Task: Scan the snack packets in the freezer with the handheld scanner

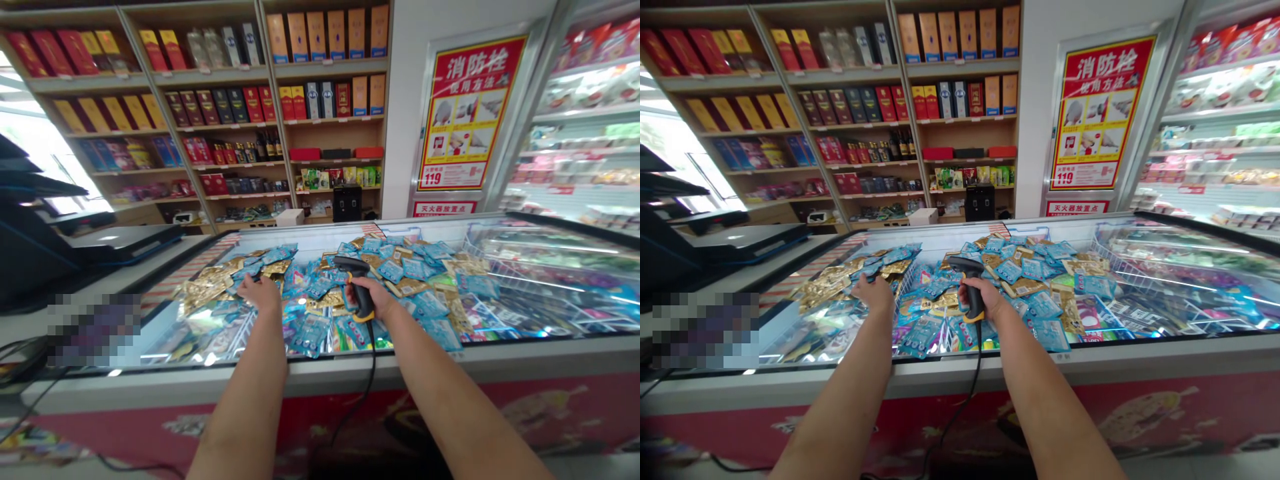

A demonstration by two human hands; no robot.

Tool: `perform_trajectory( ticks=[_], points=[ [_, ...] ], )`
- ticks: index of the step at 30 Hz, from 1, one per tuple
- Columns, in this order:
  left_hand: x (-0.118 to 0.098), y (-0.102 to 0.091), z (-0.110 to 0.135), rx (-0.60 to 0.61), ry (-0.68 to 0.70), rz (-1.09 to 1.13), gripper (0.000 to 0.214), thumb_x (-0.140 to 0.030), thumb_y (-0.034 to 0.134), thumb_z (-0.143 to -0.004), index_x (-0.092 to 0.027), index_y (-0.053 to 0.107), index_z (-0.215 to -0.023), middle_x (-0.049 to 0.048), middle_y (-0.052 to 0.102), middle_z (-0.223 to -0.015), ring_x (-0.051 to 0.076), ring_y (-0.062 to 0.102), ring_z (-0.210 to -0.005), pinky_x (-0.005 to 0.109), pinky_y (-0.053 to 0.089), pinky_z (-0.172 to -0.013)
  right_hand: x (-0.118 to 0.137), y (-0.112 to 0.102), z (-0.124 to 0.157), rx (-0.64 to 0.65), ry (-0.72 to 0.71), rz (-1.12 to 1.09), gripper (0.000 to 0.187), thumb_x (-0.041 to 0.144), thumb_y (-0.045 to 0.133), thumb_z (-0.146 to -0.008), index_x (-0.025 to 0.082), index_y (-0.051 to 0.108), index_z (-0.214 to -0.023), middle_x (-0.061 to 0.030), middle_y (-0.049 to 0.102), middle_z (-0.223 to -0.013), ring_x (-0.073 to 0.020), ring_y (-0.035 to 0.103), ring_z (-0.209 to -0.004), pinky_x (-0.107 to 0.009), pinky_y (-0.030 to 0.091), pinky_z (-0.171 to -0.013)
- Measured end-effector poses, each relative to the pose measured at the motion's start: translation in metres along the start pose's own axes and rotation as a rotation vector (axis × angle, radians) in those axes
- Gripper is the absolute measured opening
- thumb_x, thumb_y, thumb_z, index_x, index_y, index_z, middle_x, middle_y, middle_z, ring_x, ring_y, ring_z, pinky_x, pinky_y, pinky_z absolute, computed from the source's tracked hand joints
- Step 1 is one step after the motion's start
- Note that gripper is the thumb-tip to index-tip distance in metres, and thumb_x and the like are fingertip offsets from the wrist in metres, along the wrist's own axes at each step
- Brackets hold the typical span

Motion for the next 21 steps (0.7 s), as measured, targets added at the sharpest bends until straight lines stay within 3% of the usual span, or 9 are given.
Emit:
perform_trajectory(
  ticks=[2,7,9,11,14,17,21],
  points=[
    [-0.009,0.001,0.007,0.041,-0.004,0.004,0.048,-0.021,0.052,-0.078,-0.01,0.053,-0.125,0.0183,0.054,-0.122,0.029,0.049,-0.119,0.044,0.037,-0.103,0.0,-0.001,-0.001,0.006,-0.01,0.01,0.016,0.03,0.066,-0.074,0.014,0.065,-0.078,-0.0036,0.065,-0.064,-0.0126,0.058,-0.053,-0.024,0.046,-0.052],
    [-0.025,0.018,0.034,0.681,0.121,0.079,0.047,-0.041,0.062,-0.077,-0.018,0.06,-0.119,0.0099,0.067,-0.109,0.023,0.063,-0.101,0.036,0.046,-0.091,-0.001,-0.002,-0.002,0.006,-0.015,0.012,0.017,0.03,0.066,-0.074,0.014,0.065,-0.08,-0.0038,0.066,-0.064,-0.0126,0.058,-0.053,-0.024,0.046,-0.051],
    [-0.025,0.023,0.044,0.83,0.23,-0.059,0.053,-0.045,0.068,-0.072,-0.019,0.061,-0.118,0.0115,0.067,-0.114,0.026,0.061,-0.107,0.038,0.044,-0.094,-0.001,-0.002,-0.002,0.004,-0.016,-0.003,0.017,0.03,0.065,-0.074,0.014,0.065,-0.08,-0.0041,0.066,-0.064,-0.0127,0.059,-0.054,-0.024,0.046,-0.052],
    [-0.023,0.026,0.05,0.872,0.357,-0.233,0.059,-0.048,0.072,-0.066,-0.019,0.063,-0.116,0.0142,0.064,-0.119,0.03,0.056,-0.116,0.04,0.04,-0.098,-0.001,-0.001,-0.002,-0.006,-0.013,-0.002,0.017,0.03,0.065,-0.074,0.014,0.065,-0.079,-0.0042,0.066,-0.063,-0.0124,0.058,-0.054,-0.023,0.046,-0.052],
    [-0.022,0.026,0.054,0.837,0.473,-0.406,0.063,-0.052,0.072,-0.064,-0.02,0.063,-0.118,0.0159,0.063,-0.121,0.033,0.05,-0.122,0.042,0.037,-0.1,-0.001,0.0,-0.002,-0.012,-0.005,0.017,0.018,0.031,0.066,-0.073,0.014,0.065,-0.076,-0.0043,0.066,-0.062,-0.0119,0.058,-0.051,-0.023,0.046,-0.051],
    [-0.024,0.025,0.054,0.801,0.471,-0.487,0.063,-0.053,0.071,-0.066,-0.019,0.062,-0.119,0.0168,0.066,-0.113,0.035,0.054,-0.116,0.043,0.04,-0.096,-0.001,0.001,-0.002,-0.009,-0.01,0.021,0.018,0.03,0.067,-0.072,0.013,0.065,-0.075,-0.0044,0.066,-0.062,-0.0119,0.057,-0.051,-0.023,0.046,-0.051],
    [-0.027,0.026,0.053,0.719,0.421,-0.393,0.062,-0.041,0.075,-0.067,-0.016,0.059,-0.121,0.0191,0.064,-0.116,0.033,0.058,-0.111,0.042,0.043,-0.093,0.0,0.001,-0.001,0.006,-0.016,0.02,0.017,0.031,0.066,-0.073,0.014,0.065,-0.075,-0.0041,0.065,-0.062,-0.0122,0.057,-0.052,-0.023,0.046,-0.052]
  ],
)
Point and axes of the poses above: each hand's wrist, its own z-axis away from the middle knuckle, its own y-axis out of the palm, x = y × z, the point moved 2 cm from there along -z, towards the middle knuckle
